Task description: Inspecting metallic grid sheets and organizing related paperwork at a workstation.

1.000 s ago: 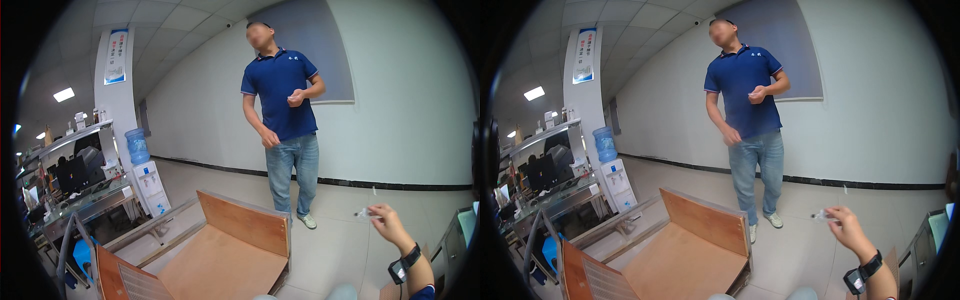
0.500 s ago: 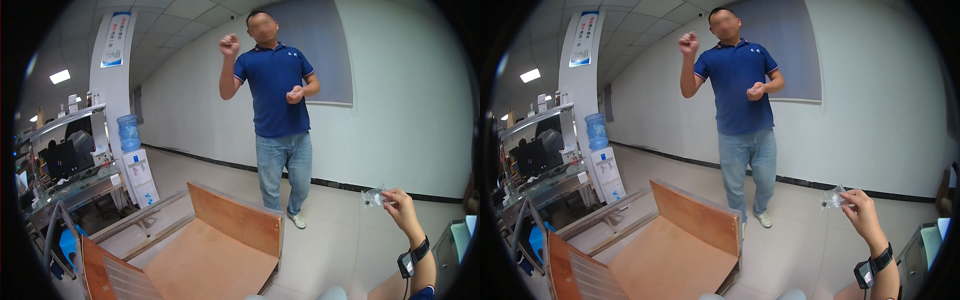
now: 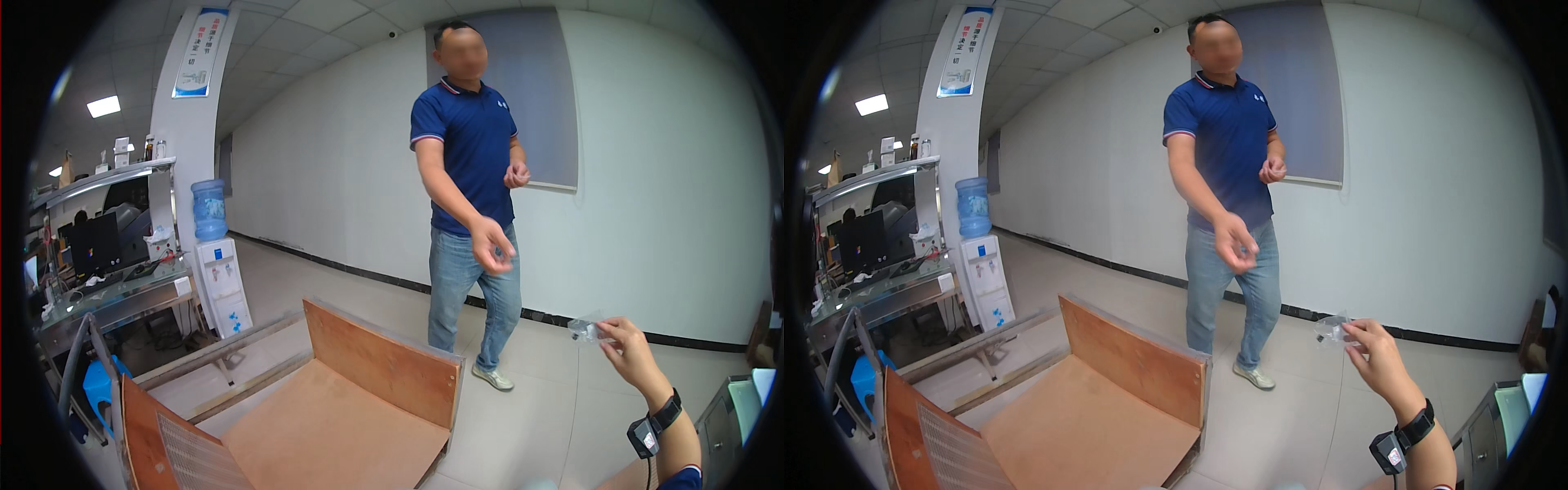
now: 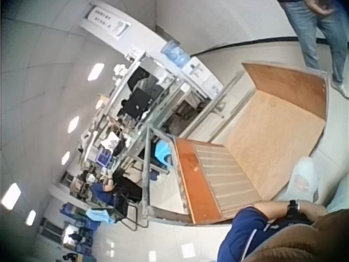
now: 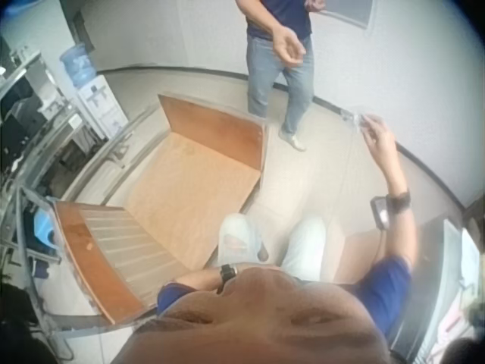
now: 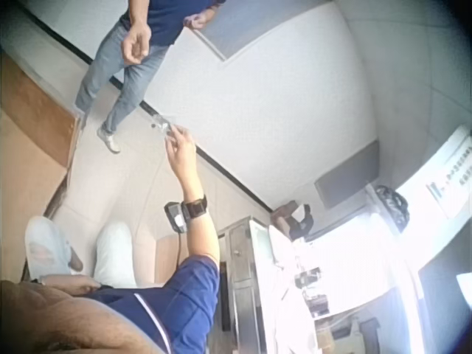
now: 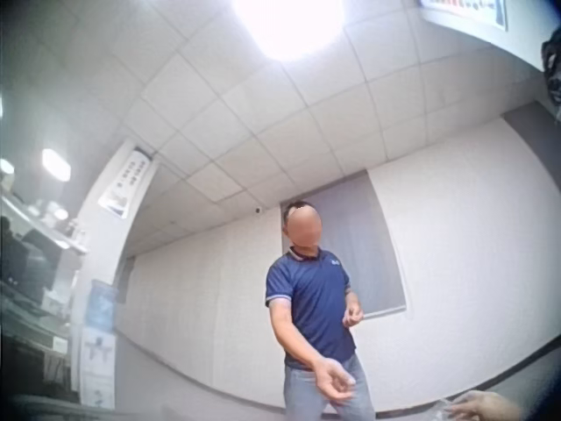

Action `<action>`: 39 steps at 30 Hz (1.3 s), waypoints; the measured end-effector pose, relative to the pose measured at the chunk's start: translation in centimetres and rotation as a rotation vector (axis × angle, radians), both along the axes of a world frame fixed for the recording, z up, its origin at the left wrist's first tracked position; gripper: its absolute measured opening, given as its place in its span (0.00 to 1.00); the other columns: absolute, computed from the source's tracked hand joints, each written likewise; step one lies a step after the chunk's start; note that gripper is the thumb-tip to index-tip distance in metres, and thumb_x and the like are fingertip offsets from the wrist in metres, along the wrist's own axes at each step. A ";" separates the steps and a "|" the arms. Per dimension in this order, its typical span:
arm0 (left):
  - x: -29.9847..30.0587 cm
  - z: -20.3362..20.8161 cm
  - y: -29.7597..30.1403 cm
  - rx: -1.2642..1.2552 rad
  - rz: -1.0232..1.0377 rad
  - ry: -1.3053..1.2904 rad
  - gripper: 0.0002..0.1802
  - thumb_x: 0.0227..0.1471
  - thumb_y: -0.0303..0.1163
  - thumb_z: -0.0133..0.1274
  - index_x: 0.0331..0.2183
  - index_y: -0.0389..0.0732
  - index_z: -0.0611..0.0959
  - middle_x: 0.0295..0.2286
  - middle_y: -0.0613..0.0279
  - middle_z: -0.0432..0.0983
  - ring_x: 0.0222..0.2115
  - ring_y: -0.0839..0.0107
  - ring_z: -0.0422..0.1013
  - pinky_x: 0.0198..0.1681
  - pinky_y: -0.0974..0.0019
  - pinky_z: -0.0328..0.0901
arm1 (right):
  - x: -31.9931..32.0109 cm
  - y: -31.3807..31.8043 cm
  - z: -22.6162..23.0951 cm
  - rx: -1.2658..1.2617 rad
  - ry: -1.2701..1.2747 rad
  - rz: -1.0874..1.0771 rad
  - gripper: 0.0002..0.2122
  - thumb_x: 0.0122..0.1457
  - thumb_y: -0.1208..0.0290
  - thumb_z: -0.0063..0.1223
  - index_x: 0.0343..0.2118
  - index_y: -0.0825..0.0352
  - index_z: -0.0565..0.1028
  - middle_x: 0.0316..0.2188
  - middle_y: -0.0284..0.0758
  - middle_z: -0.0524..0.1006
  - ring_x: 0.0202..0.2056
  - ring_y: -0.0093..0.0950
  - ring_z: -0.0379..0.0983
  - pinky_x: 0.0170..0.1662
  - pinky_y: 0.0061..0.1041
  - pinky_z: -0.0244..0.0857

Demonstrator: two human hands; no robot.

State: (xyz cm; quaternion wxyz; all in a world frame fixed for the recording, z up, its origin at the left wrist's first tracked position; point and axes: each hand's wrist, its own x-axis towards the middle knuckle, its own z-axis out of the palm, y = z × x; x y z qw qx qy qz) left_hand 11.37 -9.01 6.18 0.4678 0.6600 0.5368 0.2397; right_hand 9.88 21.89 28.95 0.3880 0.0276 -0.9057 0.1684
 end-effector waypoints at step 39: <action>-2.6 -5.0 -1.3 0.096 0.255 -0.181 0.12 0.51 0.32 0.50 0.37 0.36 0.79 0.35 0.46 0.75 0.35 0.62 0.72 0.37 0.62 0.65 | 4.3 -10.2 -19.8 -0.453 -1.542 0.980 0.16 0.58 0.64 0.45 0.45 0.66 0.73 0.40 0.40 0.76 0.44 0.32 0.69 0.50 0.29 0.59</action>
